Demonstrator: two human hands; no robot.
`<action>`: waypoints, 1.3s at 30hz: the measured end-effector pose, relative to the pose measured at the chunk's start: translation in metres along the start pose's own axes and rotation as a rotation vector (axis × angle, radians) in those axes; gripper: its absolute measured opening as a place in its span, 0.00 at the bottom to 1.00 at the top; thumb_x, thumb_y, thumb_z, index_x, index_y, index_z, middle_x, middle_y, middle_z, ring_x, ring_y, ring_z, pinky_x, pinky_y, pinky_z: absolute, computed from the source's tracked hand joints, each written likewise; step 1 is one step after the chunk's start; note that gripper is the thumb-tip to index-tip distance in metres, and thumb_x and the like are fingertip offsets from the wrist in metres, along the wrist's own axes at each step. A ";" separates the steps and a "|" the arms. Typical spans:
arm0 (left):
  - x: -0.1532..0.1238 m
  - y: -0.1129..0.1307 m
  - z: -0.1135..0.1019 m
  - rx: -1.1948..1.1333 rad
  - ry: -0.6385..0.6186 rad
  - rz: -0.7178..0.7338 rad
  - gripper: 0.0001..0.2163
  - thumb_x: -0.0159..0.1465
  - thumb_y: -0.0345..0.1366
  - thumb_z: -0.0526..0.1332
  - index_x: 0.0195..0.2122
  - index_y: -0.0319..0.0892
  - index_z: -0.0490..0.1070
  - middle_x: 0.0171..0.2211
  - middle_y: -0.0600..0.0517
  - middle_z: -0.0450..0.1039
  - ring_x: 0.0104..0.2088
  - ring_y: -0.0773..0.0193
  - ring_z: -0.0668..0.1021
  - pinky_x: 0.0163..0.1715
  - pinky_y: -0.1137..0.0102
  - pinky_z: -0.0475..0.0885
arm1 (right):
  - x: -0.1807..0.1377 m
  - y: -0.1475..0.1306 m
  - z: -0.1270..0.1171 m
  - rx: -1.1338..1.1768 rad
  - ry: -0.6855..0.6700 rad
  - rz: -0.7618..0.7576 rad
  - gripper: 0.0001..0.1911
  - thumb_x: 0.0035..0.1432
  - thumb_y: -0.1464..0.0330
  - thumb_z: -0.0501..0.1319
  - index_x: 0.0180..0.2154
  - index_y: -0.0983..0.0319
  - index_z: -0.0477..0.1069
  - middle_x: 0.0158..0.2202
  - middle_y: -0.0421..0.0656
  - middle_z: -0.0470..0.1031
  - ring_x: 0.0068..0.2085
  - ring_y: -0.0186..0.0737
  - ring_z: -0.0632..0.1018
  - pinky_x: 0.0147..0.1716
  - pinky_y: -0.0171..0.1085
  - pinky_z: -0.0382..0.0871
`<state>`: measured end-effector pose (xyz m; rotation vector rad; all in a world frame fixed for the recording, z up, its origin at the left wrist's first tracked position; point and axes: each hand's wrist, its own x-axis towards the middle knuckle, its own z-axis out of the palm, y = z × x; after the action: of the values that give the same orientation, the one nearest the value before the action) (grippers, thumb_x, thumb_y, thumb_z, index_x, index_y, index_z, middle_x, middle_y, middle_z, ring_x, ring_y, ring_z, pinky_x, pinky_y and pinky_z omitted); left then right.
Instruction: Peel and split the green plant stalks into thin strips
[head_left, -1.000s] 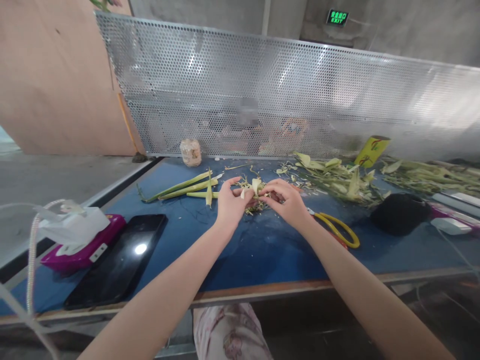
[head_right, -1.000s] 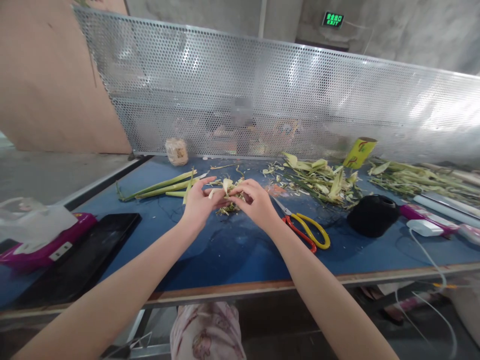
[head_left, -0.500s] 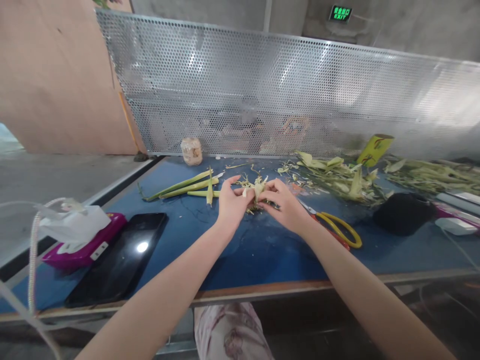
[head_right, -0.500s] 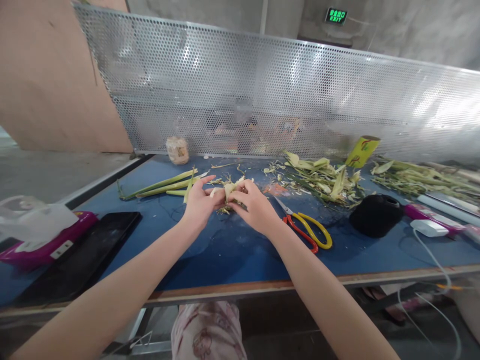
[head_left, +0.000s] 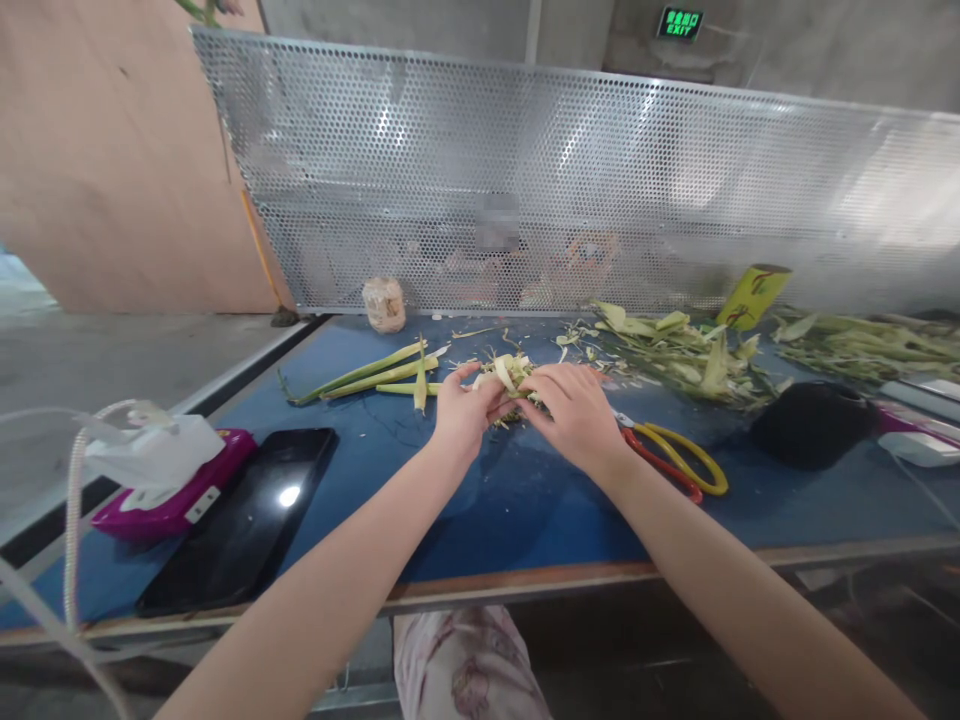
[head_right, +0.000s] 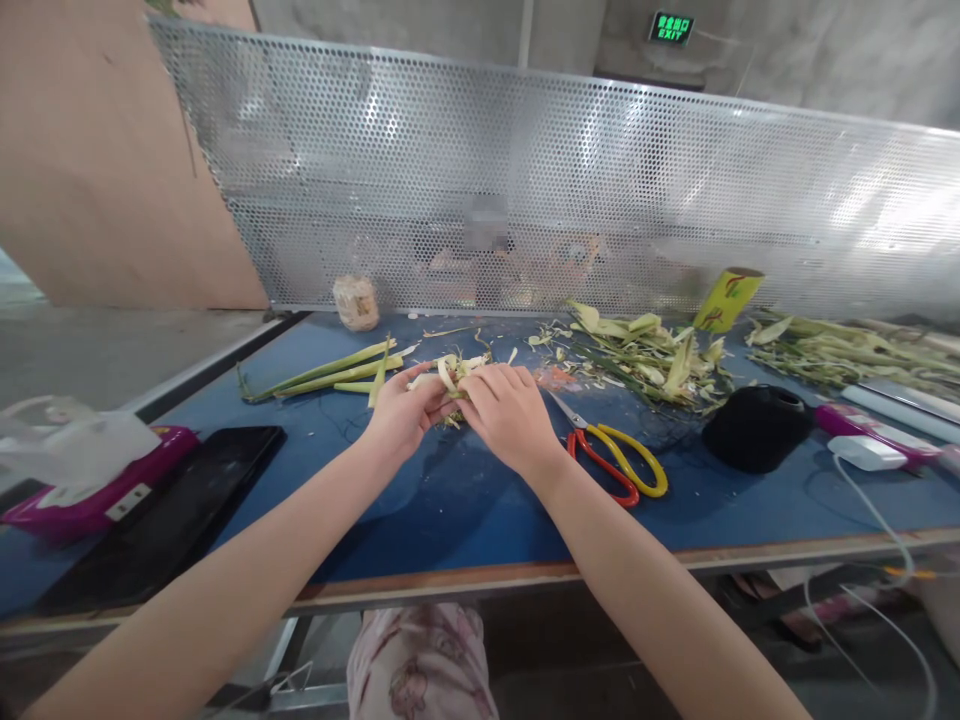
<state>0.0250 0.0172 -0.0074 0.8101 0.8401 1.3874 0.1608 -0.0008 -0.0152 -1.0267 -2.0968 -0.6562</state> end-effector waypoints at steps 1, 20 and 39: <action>0.000 0.001 0.000 -0.016 -0.002 -0.012 0.23 0.51 0.22 0.59 0.48 0.34 0.55 0.18 0.55 0.70 0.17 0.72 0.73 0.27 0.71 0.74 | 0.000 0.000 0.000 -0.011 0.005 -0.010 0.05 0.58 0.68 0.52 0.33 0.60 0.66 0.34 0.46 0.71 0.37 0.43 0.70 0.36 0.41 0.60; -0.003 -0.001 0.001 0.095 -0.003 0.113 0.21 0.50 0.23 0.59 0.45 0.38 0.57 0.20 0.56 0.70 0.18 0.70 0.74 0.25 0.69 0.74 | 0.000 -0.011 -0.004 0.211 0.097 0.159 0.02 0.53 0.71 0.55 0.32 0.61 0.63 0.29 0.43 0.69 0.32 0.38 0.70 0.32 0.36 0.64; -0.007 -0.001 0.004 0.150 -0.052 0.100 0.18 0.51 0.23 0.58 0.43 0.37 0.58 0.19 0.57 0.69 0.18 0.71 0.73 0.27 0.69 0.74 | 0.001 0.003 0.004 0.285 0.099 0.156 0.03 0.54 0.72 0.55 0.28 0.60 0.64 0.32 0.43 0.62 0.34 0.36 0.67 0.33 0.36 0.63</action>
<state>0.0293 0.0098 -0.0064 1.0113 0.8805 1.3966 0.1613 0.0047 -0.0163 -0.9627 -1.9340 -0.3130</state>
